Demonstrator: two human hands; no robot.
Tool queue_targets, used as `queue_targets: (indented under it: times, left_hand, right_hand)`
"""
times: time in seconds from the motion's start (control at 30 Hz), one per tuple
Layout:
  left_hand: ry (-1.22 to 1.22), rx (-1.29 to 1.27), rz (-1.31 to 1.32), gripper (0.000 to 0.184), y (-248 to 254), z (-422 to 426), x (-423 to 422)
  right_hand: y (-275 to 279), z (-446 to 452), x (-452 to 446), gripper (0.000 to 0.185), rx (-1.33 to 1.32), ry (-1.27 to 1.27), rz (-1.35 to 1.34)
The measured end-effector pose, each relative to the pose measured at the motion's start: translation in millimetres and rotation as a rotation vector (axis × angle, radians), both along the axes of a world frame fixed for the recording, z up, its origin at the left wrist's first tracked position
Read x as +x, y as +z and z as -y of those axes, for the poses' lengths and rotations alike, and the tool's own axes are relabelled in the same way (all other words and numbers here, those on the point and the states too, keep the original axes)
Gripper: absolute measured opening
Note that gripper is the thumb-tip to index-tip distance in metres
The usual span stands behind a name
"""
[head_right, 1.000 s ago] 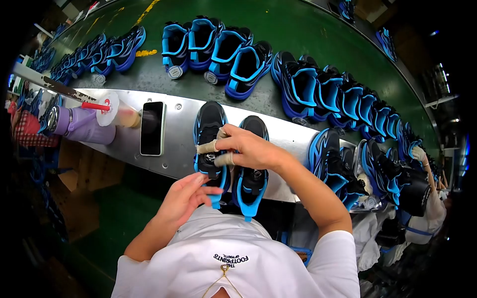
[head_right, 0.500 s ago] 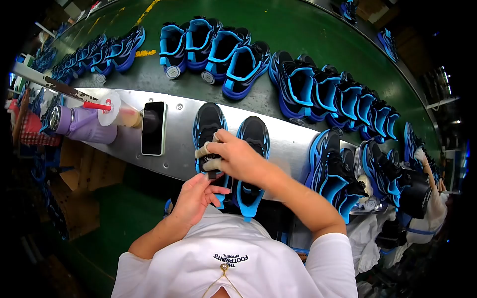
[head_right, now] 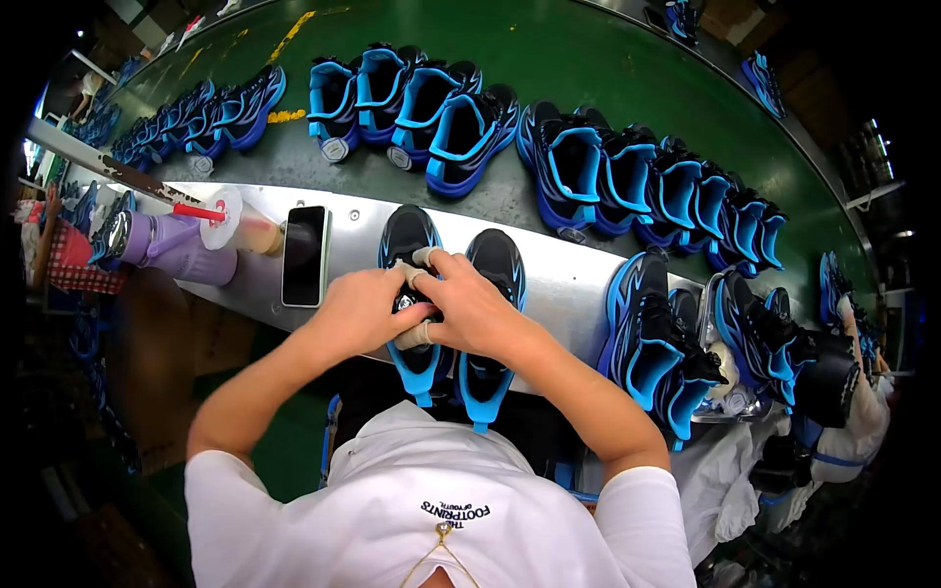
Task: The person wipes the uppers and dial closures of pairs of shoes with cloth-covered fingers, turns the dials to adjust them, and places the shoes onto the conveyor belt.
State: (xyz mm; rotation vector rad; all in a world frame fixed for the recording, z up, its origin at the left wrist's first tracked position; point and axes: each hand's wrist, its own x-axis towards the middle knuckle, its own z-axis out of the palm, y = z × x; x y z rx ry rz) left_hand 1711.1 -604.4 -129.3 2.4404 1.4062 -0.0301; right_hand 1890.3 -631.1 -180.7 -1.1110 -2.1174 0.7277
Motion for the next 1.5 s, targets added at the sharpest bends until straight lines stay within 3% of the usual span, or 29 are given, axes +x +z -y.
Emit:
queue_targets:
  times: [0.1, 0.2, 0.23, 0.3, 0.4, 0.47, 0.5, 0.6, 0.73, 0.83, 0.93, 1.1, 1.17, 1.4, 1.47, 1.5]
  left_hand:
    - [-0.025, -0.182, -0.005, 0.046, 2.2, -12.1, 5.0]
    - [0.01, -0.171, -0.061, 0.045, 9.4, -7.4, 16.3]
    - [0.045, -0.161, 0.02, 0.047, 3.1, -5.2, 12.5]
    - [0.1, -0.144, 0.188, 0.051, -15.4, 3.7, -0.4]
    - [0.516, -0.716, 0.423, 0.052, 13.8, 33.5, -18.7]
    - [0.596, -0.833, 0.777, 0.051, -2.3, 61.7, -27.1]
    - [0.629, -0.888, 0.881, 0.046, -6.0, 70.1, -26.1]
    - [0.706, -1.039, 1.067, 0.041, -10.1, 81.0, -23.2]
    - [0.755, -1.14, 1.211, 0.04, -10.2, 84.3, -18.9]
    - [0.763, -1.151, 1.253, 0.04, -13.1, 88.5, -17.4]
    - [0.771, -1.162, 1.29, 0.039, -12.9, 90.3, -12.9]
    - [0.768, -1.192, 1.332, 0.037, -11.1, 93.0, -7.7]
    - [0.784, -1.182, 1.344, 0.036, -11.2, 94.0, -3.1]
    - [0.774, -1.092, 1.313, 0.03, -19.6, 96.0, 7.4]
    - [0.57, -0.8, 0.867, 0.033, -15.9, 108.7, 10.5]
    - [0.0, -0.168, 0.647, 0.04, -19.7, 115.6, 7.5]
  right_hand:
    - [-3.2, 6.7, -1.2, 0.059, -0.066, -0.03, 0.081]
    - [1.8, 4.4, 6.3, 0.06, -0.134, -0.009, 0.0]
    - [2.4, 2.6, 10.6, 0.067, -0.254, 0.009, -0.029]
    - [-0.6, 3.0, 18.7, 0.068, -0.137, 0.004, -0.071]
    - [8.2, 4.8, 21.2, 0.062, -0.103, -0.016, -0.101]
    - [11.8, 4.4, 15.2, 0.057, -0.131, 0.048, -0.085]
    - [13.7, 4.1, 12.1, 0.046, -0.107, 0.051, -0.087]
    - [26.0, 9.9, 15.6, 0.037, -0.216, 0.092, -0.159]
    - [32.9, 9.6, 22.3, 0.042, -0.313, 0.104, -0.136]
    - [22.5, 14.4, 17.2, 0.044, -0.188, 0.011, -0.183]
    - [27.1, 19.8, 15.2, 0.043, -0.149, -0.123, 0.022]
    - [23.5, 18.2, 27.6, 0.037, -0.208, 0.008, -0.145]
    - [27.5, 14.8, 31.4, 0.034, -0.296, 0.036, -0.146]
    - [23.1, 12.0, 30.2, 0.04, -0.087, -0.001, 0.079]
    - [32.7, 5.2, 37.8, 0.043, -0.199, 0.086, 0.084]
    - [37.9, -1.6, 44.3, 0.045, -0.248, 0.123, 0.089]
